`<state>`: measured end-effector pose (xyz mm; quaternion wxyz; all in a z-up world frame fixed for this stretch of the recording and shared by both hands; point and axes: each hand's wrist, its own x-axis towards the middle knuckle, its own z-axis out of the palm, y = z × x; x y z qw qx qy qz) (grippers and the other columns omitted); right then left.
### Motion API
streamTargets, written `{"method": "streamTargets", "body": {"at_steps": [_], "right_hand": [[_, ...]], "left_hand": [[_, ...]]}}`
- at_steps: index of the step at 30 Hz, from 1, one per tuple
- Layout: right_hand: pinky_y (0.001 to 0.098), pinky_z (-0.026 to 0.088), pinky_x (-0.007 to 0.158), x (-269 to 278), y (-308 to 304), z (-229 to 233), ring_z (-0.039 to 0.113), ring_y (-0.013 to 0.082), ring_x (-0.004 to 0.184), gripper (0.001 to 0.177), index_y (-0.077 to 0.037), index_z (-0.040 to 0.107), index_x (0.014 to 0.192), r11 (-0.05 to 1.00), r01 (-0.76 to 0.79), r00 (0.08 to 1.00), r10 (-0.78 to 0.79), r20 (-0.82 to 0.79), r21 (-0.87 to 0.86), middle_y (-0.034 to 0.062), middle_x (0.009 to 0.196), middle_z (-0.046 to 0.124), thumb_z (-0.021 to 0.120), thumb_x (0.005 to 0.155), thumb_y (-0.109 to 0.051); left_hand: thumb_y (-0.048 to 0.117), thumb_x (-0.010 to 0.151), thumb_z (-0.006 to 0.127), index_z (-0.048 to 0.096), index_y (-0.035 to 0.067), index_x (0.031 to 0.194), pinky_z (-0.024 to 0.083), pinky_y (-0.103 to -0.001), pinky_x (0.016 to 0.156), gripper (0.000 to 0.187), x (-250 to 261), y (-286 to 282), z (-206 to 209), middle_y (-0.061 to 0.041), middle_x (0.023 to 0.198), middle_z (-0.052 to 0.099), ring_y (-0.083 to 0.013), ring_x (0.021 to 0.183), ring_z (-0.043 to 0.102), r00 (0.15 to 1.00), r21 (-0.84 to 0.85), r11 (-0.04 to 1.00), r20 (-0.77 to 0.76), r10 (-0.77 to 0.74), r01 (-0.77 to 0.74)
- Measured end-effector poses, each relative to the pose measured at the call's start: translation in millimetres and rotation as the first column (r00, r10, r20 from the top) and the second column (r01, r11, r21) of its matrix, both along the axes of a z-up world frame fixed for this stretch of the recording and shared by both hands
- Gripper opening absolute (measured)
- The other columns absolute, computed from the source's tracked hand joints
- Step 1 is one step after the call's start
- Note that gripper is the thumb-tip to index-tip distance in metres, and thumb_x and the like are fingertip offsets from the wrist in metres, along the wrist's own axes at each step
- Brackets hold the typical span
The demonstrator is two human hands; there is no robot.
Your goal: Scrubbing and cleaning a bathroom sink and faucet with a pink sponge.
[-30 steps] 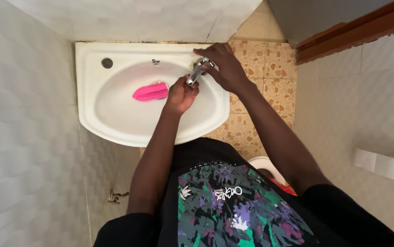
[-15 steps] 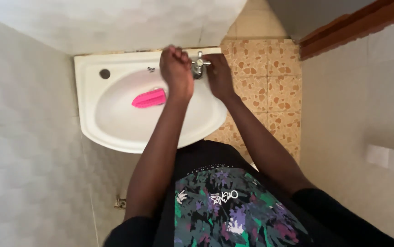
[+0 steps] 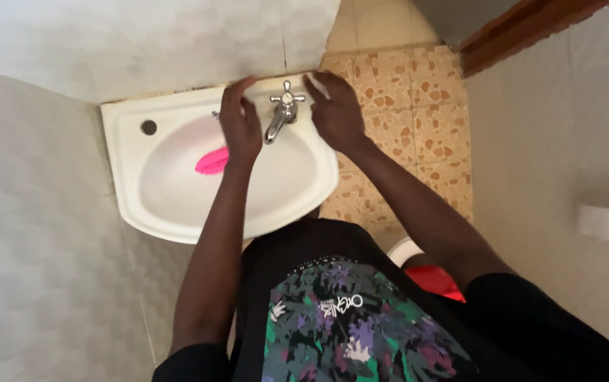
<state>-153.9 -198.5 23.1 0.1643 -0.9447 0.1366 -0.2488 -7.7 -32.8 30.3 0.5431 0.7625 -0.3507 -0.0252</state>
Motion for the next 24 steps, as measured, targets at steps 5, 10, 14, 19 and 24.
{"method": "streamTargets", "body": {"at_steps": [5,10,14,19,24], "right_hand": [[0.0448,0.044,0.119,27,10,1,0.055,0.0341,0.136,0.046,-0.002,0.063,0.138,0.947,0.05,0.994,-0.016,-0.106,0.317,0.0161,0.143,0.062,0.065,0.092,-0.002],[0.051,0.033,0.122,15,-22,-16,0.042,0.037,0.148,0.059,-0.001,0.066,0.134,0.895,-0.35,0.929,0.37,-0.022,0.277,0.0185,0.155,0.053,0.058,0.078,0.016],[0.0492,0.032,0.127,12,-11,-36,0.039,0.0332,0.153,0.051,-0.005,0.062,0.139,0.921,-0.263,0.963,0.269,0.019,0.288,0.0164,0.16,0.048,0.06,0.09,0.01],[0.0493,0.029,0.127,-2,4,-9,0.035,0.0328,0.155,0.047,-0.013,0.06,0.142,0.979,-0.12,0.979,0.144,-0.145,0.163,0.0156,0.163,0.042,0.063,0.096,-0.003],[0.052,0.018,0.125,-8,32,-11,0.023,0.0341,0.156,0.064,0.003,0.046,0.157,0.995,-0.065,0.948,0.083,-0.307,0.07,0.0203,0.168,0.026,0.059,0.097,-0.016]], "left_hand": [[-0.014,0.087,0.049,0.062,0.002,0.139,0.044,-0.049,0.113,0.056,4,24,-14,-0.021,0.143,0.059,-0.0409,0.136,0.054,0.959,0.288,0.958,0.269,-0.089,0.008],[-0.002,0.102,0.054,0.065,0.007,0.143,0.039,-0.046,0.122,0.043,11,10,-6,-0.018,0.152,0.053,-0.0356,0.145,0.047,0.94,0.321,0.925,0.202,-0.276,0.202],[0.004,0.098,0.055,0.063,0.009,0.14,0.032,-0.047,0.123,0.043,19,17,2,-0.014,0.161,0.045,-0.0317,0.152,0.037,0.779,0.548,0.79,0.355,-0.517,0.275],[-0.007,0.094,0.048,0.05,0.007,0.16,0.03,-0.045,0.126,0.067,10,36,-18,-0.01,0.169,0.036,-0.0278,0.158,0.029,0.818,0.581,0.812,0.443,-0.367,0.05],[-0.01,0.087,0.047,0.047,0.002,0.157,0.027,-0.047,0.127,0.071,-15,46,-27,-0.013,0.167,0.034,-0.0303,0.156,0.029,0.872,0.545,0.812,0.272,-0.407,0.209]]}}
